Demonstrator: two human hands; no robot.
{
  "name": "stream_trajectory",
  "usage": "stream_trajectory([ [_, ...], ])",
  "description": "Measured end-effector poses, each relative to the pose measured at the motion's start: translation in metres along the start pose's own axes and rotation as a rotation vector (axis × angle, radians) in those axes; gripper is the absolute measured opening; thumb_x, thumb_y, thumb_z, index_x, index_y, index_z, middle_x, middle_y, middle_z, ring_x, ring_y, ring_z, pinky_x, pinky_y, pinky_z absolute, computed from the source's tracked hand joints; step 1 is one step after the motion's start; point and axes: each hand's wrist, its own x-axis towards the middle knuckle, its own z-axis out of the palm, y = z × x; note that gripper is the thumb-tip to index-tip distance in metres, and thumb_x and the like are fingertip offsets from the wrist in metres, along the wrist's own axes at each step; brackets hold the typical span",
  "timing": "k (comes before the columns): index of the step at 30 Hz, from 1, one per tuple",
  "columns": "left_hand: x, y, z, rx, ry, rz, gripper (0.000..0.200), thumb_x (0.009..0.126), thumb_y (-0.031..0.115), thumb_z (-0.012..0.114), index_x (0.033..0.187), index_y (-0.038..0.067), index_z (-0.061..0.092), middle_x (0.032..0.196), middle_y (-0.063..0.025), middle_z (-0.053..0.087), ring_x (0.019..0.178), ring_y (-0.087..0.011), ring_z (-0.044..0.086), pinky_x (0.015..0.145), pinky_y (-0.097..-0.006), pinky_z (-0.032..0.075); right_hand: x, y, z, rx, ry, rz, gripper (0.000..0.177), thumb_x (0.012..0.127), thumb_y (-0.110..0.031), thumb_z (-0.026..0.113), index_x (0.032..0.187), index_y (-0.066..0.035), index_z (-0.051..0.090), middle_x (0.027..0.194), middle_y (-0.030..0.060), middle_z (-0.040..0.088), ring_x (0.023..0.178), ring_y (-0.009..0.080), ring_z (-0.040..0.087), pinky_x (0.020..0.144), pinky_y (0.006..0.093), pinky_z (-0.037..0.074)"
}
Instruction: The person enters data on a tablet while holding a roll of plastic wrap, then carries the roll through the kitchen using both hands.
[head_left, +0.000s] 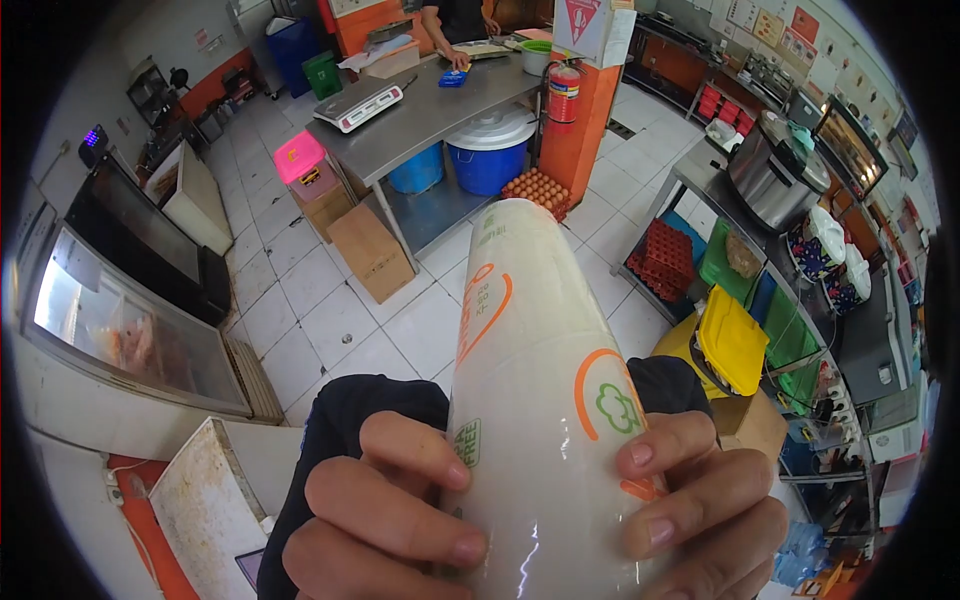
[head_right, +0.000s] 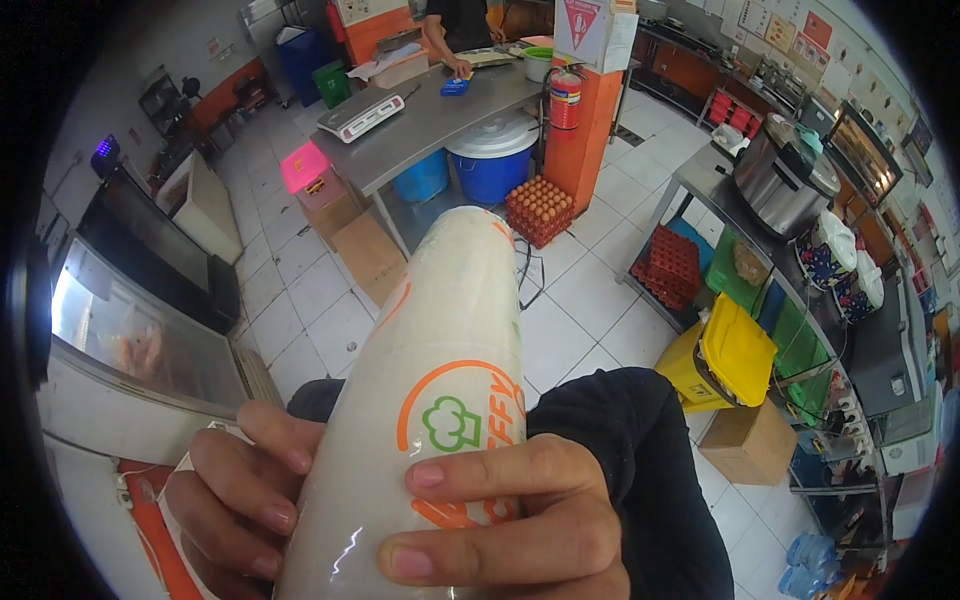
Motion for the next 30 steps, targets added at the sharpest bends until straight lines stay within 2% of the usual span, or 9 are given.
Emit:
stream_trajectory([
  [3,0.000,-0.005,0.008,-0.003,-0.046,-0.014,0.013,0.086,0.032,0.055,0.083,0.019,0.055,0.084,0.0030,0.046,0.087,-0.0193,0.048,0.084,-0.0438,0.040,0.011,0.001,-0.017,0.012,-0.147,-0.007,0.014,0.089,-0.023,0.054,0.081,-0.012,0.049,0.079,0.0016,0.045,0.078,0.0169,0.050,0.076,0.0436,0.048],
  [4,0.001,-0.007,0.011,-0.002,-0.065,-0.017,0.013,0.086,0.032,0.055,0.082,0.020,0.055,0.083,0.0030,0.045,0.087,-0.0193,0.048,0.083,-0.0438,0.040,0.022,0.019,-0.033,0.118,-0.301,-0.147,0.009,0.090,-0.022,0.053,0.092,-0.013,0.053,0.086,0.0000,0.051,0.084,0.0212,0.053,0.079,0.0484,0.049],
  [6,0.000,-0.008,0.020,0.005,-0.037,-0.034,0.015,0.087,0.033,0.053,0.082,0.020,0.054,0.082,0.0029,0.045,0.086,-0.0192,0.047,0.082,-0.0429,0.040,0.025,0.024,-0.040,0.173,-0.316,-0.257,0.009,0.090,-0.022,0.053,0.092,-0.013,0.052,0.086,0.0001,0.051,0.084,0.0218,0.053,0.079,0.0484,0.049],
  [10,-0.004,-0.007,0.037,0.062,0.071,-0.105,0.014,0.087,0.027,0.053,0.077,0.017,0.051,0.078,0.0013,0.044,0.081,-0.0171,0.047,0.078,-0.0396,0.039,0.008,0.005,-0.032,0.061,0.009,-0.123,0.023,0.088,-0.024,0.056,0.072,-0.011,0.047,0.075,0.0038,0.041,0.073,0.0155,0.047,0.075,0.0389,0.047],
  [15,-0.004,-0.007,0.037,0.011,-0.068,-0.051,0.015,0.087,0.030,0.052,0.078,0.018,0.052,0.079,0.0019,0.044,0.082,-0.0180,0.047,0.078,-0.0403,0.039,0.025,0.018,-0.055,0.222,-0.358,-0.292,0.014,0.091,-0.021,0.051,0.102,-0.013,0.056,0.092,-0.0020,0.056,0.090,0.0254,0.056,0.081,0.0530,0.050],
  [19,-0.004,-0.005,0.038,-0.019,-0.134,-0.045,0.016,0.088,0.033,0.051,0.079,0.019,0.052,0.080,0.0023,0.043,0.083,-0.0186,0.047,0.079,-0.0409,0.039,0.016,0.023,-0.058,0.258,-0.310,-0.391,0.014,0.091,-0.022,0.052,0.102,-0.013,0.056,0.092,-0.0021,0.055,0.090,0.0255,0.056,0.081,0.0534,0.050],
  [22,-0.003,0.001,0.041,-0.015,-0.133,-0.076,0.017,0.088,0.035,0.050,0.080,0.020,0.053,0.081,0.0027,0.043,0.084,-0.0191,0.047,0.079,-0.0413,0.039,0.018,0.010,-0.063,0.195,-0.352,-0.298,0.015,0.091,-0.021,0.052,0.102,-0.013,0.056,0.093,-0.0015,0.056,0.090,0.0260,0.056,0.082,0.0543,0.050],
  [26,-0.015,0.009,0.047,0.085,0.084,-0.195,0.020,0.085,0.007,0.055,0.069,0.009,0.043,0.067,-0.0039,0.045,0.070,-0.0122,0.046,0.070,-0.0323,0.038,0.010,-0.014,-0.047,0.071,-0.108,-0.027,0.015,0.089,-0.023,0.054,0.080,-0.011,0.052,0.075,0.0030,0.043,0.077,0.0168,0.049,0.076,0.0416,0.047],
  [30,-0.016,0.014,0.048,0.118,0.136,-0.185,0.021,0.085,0.007,0.055,0.069,0.009,0.043,0.067,-0.0044,0.045,0.069,-0.0123,0.046,0.070,-0.0324,0.038,0.004,-0.011,-0.044,0.089,-0.046,-0.080,0.017,0.088,-0.023,0.056,0.077,-0.011,0.053,0.071,0.0032,0.041,0.074,0.0129,0.048,0.075,0.0389,0.046],
])
